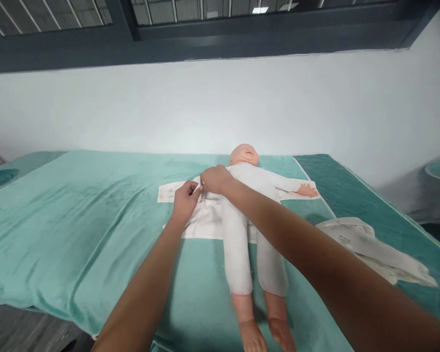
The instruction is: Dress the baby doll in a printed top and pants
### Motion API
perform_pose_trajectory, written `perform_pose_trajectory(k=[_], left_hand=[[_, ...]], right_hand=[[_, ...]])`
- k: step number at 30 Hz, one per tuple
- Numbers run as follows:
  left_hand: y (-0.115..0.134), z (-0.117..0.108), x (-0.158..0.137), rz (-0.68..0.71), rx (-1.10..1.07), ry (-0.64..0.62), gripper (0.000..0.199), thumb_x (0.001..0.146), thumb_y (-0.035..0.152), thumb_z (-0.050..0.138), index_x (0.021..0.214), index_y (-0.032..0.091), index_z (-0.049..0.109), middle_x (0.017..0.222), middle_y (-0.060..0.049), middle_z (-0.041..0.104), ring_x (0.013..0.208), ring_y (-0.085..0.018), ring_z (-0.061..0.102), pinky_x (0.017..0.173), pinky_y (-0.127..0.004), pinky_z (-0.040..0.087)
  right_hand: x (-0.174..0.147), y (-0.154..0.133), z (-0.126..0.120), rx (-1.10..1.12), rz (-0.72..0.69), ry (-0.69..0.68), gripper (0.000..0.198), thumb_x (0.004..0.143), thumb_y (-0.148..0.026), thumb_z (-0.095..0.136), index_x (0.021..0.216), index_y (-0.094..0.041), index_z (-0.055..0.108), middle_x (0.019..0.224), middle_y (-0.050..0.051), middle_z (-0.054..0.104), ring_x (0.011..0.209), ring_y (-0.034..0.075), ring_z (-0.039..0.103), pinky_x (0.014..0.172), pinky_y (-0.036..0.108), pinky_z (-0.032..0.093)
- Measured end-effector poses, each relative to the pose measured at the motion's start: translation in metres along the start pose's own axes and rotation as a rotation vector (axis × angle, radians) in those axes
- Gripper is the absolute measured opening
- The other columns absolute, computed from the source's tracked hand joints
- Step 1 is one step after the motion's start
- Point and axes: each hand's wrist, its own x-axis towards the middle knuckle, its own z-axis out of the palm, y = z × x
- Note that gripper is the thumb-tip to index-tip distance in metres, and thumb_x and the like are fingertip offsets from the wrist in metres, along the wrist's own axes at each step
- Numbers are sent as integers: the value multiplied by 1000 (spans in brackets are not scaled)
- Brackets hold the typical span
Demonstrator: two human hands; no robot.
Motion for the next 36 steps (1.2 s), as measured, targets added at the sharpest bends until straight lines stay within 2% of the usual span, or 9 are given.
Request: perform_pose_trajectory(k=[2,5,11,14,19,23,29,32,36], left_hand=[[0,0,0,5,-18,-6,25,83,46,60,84,21,62,76,2,62,70,-14,53,67,-26,41],[-3,-3,3,-76,-11,145,27,87,46,53,86,21,62,88,-2,66,83,-18,59,77,-28,43],[-9,0,6,-109,249,245,17,85,36,56,90,20,61,96,-8,69,92,-23,63,82,-32,45],[-6,5,4,-129,340,252,19,82,32,58,96,19,61,98,-9,69,91,-23,63,80,-32,45],[10,8,3,-205,304,75,12,82,31,56,80,20,61,83,-5,69,80,-21,61,72,-30,42],[31,14,9,-189,199,20,24,83,40,57,72,20,60,77,-2,66,74,-18,57,68,-28,40],[64,35,29,-150,-144,-105,24,83,41,60,73,20,57,85,-4,69,77,-16,59,75,-29,44],[75,41,40,-132,-258,-75,27,83,38,61,66,19,52,97,-9,72,91,-19,62,82,-30,46],[99,32,43,-199,-88,-56,28,84,38,61,65,19,54,81,-7,67,76,-19,60,69,-33,46]], right_hand=[[-4,0,-4,16,6,31,30,93,-41,54,105,-18,69,111,17,71,104,33,64,88,43,44],[-24,19,-11,114,75,179,36,98,-38,42,120,-18,62,124,16,66,113,32,59,91,41,43],[-105,89,15,332,710,667,32,95,-33,38,106,-15,62,110,18,66,104,31,59,87,38,43],[-135,105,37,404,853,578,37,95,-43,40,104,-16,63,97,16,70,96,32,62,81,39,43],[-146,104,39,444,933,439,50,96,-56,34,109,-18,64,94,18,72,96,36,65,83,44,44],[-144,102,37,679,847,495,50,91,-60,45,121,-22,60,101,14,74,100,33,65,86,43,45],[-138,93,48,1167,533,617,58,84,-58,59,131,-25,50,100,4,72,84,21,65,78,34,48],[-134,87,51,1367,413,590,62,81,-56,64,132,-24,48,101,3,70,84,18,63,76,32,49],[-132,83,54,1474,292,456,60,81,-54,67,131,-25,49,101,3,68,87,18,63,79,32,50]])
